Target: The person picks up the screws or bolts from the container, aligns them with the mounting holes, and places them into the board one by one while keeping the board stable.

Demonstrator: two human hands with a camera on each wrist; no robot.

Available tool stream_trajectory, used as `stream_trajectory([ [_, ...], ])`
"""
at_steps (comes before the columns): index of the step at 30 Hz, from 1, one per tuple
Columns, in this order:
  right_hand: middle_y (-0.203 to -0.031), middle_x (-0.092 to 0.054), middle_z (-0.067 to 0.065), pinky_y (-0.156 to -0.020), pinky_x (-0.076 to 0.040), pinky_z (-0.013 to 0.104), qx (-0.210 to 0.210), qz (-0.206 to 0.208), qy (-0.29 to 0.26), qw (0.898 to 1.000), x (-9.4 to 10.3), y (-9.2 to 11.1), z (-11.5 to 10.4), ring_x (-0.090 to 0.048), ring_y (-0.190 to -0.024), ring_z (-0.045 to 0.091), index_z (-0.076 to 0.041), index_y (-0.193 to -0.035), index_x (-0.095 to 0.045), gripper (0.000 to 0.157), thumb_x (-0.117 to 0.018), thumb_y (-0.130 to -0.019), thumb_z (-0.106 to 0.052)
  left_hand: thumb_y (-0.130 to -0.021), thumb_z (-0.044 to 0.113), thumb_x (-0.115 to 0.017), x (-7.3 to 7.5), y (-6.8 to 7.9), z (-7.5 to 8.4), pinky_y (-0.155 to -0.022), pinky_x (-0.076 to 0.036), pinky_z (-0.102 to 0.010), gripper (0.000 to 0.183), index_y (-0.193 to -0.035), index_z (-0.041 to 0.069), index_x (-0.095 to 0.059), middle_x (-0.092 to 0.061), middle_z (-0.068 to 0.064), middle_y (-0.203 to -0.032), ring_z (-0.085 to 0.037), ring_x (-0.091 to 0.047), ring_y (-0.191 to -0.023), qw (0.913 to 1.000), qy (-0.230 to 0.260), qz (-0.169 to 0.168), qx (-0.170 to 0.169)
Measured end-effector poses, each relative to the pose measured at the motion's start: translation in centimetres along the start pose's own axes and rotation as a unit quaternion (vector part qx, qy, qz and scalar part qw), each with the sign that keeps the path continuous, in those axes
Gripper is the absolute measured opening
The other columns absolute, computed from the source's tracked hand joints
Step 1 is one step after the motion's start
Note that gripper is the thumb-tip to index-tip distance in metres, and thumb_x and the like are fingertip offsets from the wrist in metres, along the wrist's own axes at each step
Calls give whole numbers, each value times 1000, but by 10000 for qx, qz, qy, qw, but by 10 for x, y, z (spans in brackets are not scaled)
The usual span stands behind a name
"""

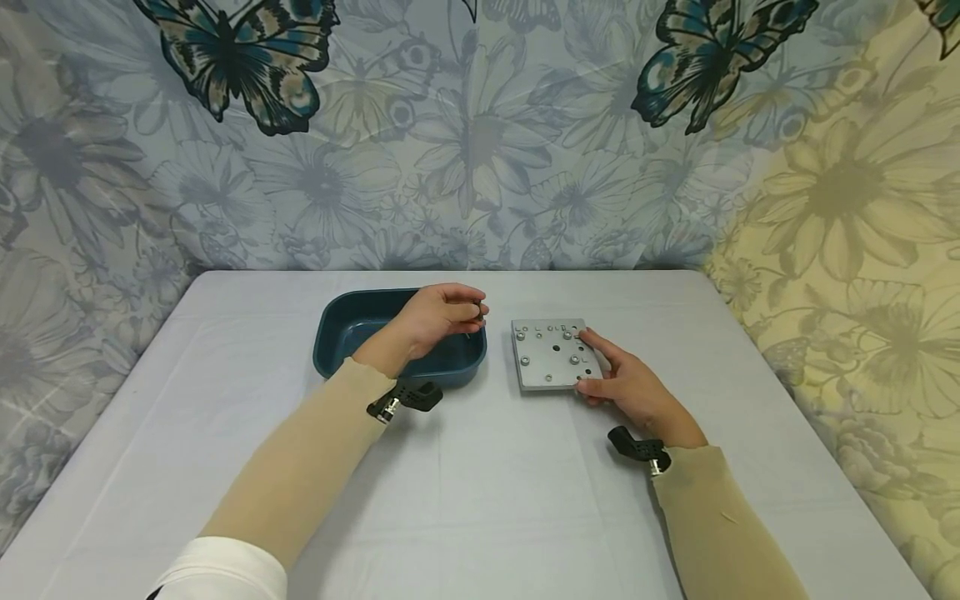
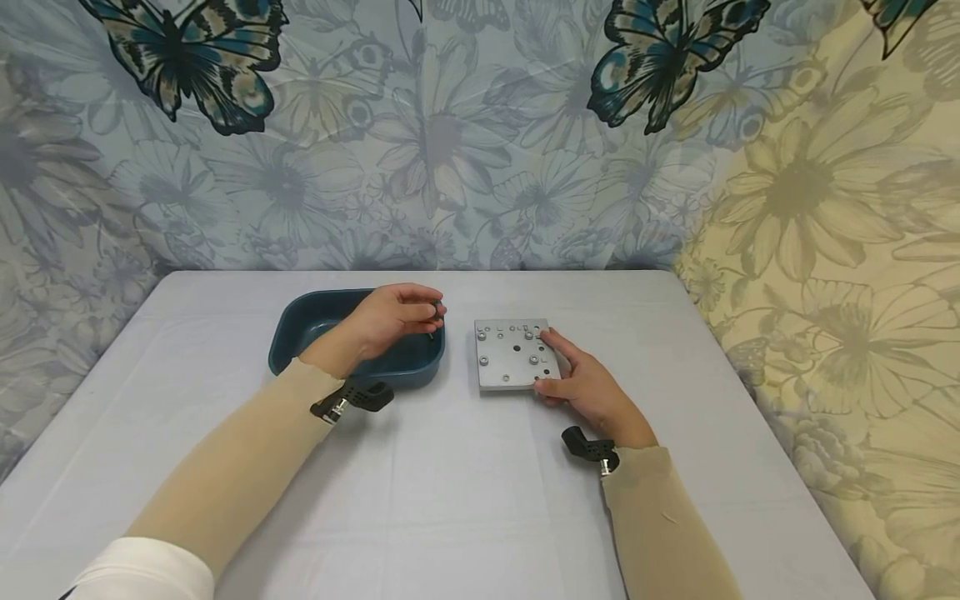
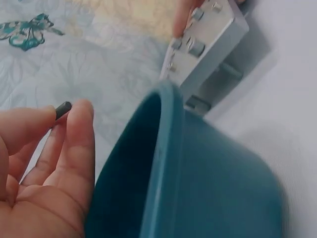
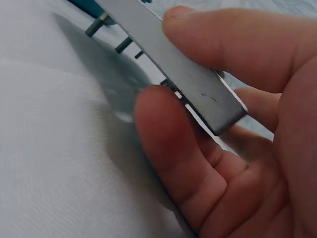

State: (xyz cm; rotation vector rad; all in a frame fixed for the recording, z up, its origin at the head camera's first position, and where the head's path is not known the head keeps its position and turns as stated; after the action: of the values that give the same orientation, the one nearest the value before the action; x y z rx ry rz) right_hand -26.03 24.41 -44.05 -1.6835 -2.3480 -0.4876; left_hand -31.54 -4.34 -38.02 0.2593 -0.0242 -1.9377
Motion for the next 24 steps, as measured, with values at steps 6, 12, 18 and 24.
stream_trajectory([
  [6,-78,-66,18,-65,-49,26,102,-89,-200,9997,2,0,4,-63,-66,28,-23,-159,-28,97,-85,-81,-20,-96,-5,-61,-23,-7,3,-85,-55,-34,28,-124,-3,-65,-64,-18,-116,-27,-68,-96,9997,-203,106,-38],
  [12,-73,-65,19,-62,-50,26,136,-161,-435,9988,2,0,2,-62,-62,26,-21,-159,-29,96,-85,-82,-16,-96,-4,-63,-52,-20,-1,-82,-56,-33,25,-120,0,-67,-61,-22,-122,-26,-68,-95,9986,-505,40,-135],
  [18,-73,-65,20,-61,-51,27,160,-248,-614,9977,1,-1,1,-61,-60,24,-18,-159,-27,94,-83,-83,-12,-95,-2,-65,-73,-34,-5,-79,-57,-33,19,-113,3,-71,-66,-15,-113,-24,-69,-92,9977,-628,184,-201],
  [24,-72,-65,20,-62,-52,28,75,-221,-609,9979,2,-1,3,-61,-60,25,-18,-159,-29,95,-84,-82,-13,-96,1,-65,-87,-42,-10,-76,-58,-33,18,-112,6,-72,-67,-19,-113,-22,-70,-85,9942,-1012,293,-215],
])
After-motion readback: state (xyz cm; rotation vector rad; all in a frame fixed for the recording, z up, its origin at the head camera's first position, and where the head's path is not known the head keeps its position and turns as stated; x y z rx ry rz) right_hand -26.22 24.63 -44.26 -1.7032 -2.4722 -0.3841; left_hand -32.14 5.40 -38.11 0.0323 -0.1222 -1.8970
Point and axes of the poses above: each hand's wrist, its own y-axis away from the middle knuckle, its own x-axis out of the back of the hand, z = x × y, the point moved 8 cm from there along -y, towards the middle knuckle
